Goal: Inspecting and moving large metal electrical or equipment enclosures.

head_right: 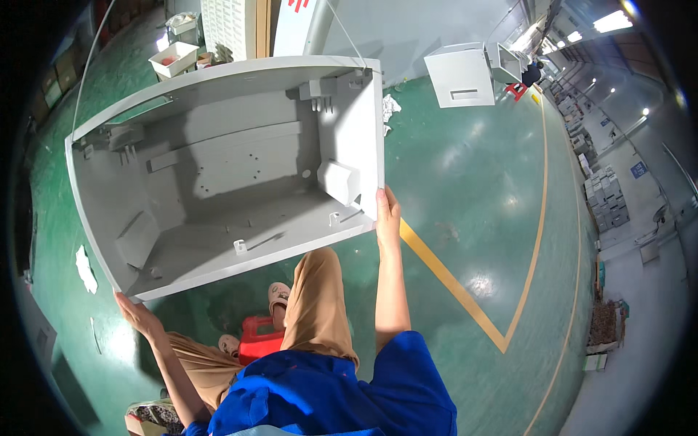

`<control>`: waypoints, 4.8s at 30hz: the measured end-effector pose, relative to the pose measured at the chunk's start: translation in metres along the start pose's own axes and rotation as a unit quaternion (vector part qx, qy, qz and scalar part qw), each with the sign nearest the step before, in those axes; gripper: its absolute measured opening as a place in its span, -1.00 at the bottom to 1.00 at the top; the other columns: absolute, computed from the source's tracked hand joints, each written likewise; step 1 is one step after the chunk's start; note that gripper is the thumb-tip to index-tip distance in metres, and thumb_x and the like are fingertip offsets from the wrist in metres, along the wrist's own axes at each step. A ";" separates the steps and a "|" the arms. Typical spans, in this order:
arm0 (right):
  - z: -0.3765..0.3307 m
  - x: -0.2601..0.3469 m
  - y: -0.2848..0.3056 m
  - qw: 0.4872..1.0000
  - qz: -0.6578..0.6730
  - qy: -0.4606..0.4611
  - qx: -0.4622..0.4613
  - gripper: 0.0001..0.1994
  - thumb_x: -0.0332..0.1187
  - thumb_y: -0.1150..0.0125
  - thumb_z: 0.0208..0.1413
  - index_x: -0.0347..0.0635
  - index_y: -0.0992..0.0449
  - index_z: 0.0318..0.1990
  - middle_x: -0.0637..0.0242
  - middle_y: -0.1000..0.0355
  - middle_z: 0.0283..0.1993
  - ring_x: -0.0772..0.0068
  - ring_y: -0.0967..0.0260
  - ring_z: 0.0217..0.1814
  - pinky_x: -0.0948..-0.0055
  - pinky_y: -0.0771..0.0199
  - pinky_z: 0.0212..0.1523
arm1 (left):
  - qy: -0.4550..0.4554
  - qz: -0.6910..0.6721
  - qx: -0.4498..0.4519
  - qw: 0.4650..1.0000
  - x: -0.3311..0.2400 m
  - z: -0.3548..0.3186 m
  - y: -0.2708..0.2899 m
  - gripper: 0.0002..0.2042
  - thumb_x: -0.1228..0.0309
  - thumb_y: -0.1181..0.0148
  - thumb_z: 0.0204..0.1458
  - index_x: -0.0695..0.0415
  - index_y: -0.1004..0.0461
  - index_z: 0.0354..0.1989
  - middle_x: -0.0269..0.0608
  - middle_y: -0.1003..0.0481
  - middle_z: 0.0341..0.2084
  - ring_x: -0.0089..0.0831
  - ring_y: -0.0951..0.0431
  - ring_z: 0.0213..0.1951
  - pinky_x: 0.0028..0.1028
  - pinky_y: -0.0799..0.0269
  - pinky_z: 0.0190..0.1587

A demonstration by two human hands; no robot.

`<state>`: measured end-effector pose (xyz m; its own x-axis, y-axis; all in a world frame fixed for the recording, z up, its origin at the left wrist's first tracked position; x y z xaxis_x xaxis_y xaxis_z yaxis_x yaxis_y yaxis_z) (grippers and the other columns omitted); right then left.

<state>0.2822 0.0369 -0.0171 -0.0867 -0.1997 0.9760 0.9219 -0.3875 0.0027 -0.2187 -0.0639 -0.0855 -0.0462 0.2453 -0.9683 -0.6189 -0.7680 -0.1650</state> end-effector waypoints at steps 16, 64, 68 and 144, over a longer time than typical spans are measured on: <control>0.017 -0.003 -0.003 0.999 0.032 -0.020 -0.013 -0.42 -0.09 0.00 0.06 -0.48 -0.15 0.04 0.06 -0.18 0.05 0.34 -0.11 0.11 0.44 -0.07 0.10 | -0.092 0.128 -0.028 0.987 0.031 -0.012 0.046 -0.41 0.76 0.14 -0.20 0.28 -0.01 0.14 -0.01 -0.07 0.12 -0.21 -0.10 0.14 -0.39 -0.01 0.17; -0.107 0.027 -0.104 0.942 -0.013 -0.234 0.241 -0.40 0.11 0.23 0.04 -0.40 -0.42 -0.40 0.11 -0.44 -0.56 0.34 -0.42 -0.62 0.54 -0.36 -0.54 | 0.312 -0.223 0.099 0.918 -0.078 -0.091 0.008 -0.34 -0.08 0.02 -0.07 0.13 -0.06 0.09 -0.18 -0.11 0.05 -0.27 -0.09 0.11 -0.07 -0.05 0.07; -0.129 0.032 -0.132 0.927 0.016 -0.260 0.271 -0.35 0.14 0.26 0.03 -0.43 -0.43 -0.48 0.06 -0.43 -0.59 0.32 -0.39 -0.68 0.56 -0.35 -0.70 | 0.332 -0.217 0.106 0.912 -0.075 -0.101 -0.012 -0.36 0.00 -0.08 -0.10 0.21 -0.10 0.04 -0.19 -0.16 -0.03 -0.32 -0.11 0.07 -0.13 -0.11 0.04; -0.085 -0.160 -0.054 0.788 -0.590 -0.002 0.178 -0.48 -0.07 -0.19 -0.29 -0.16 -0.36 -0.13 0.14 -0.24 -0.06 0.10 -0.13 0.02 0.06 -0.21 -0.10 | 0.021 0.716 0.070 0.695 0.114 -0.071 0.097 -0.42 0.17 -0.11 -0.22 0.11 -0.17 0.02 -0.04 -0.11 0.00 -0.08 -0.16 0.02 -0.05 -0.36 -0.20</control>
<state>0.2138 0.0133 -0.1915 -0.9619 0.1127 0.2491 0.2480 -0.0239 0.9685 -0.2282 -0.1529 -0.2251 -0.6708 -0.7307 -0.1268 -0.0328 -0.1416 0.9894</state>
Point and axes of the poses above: each hand's wrist, its own z-axis towards the middle knuckle, its own y-axis out of the back of the hand, x = y × z, the point moved 1 cm from there along z, towards the middle knuckle
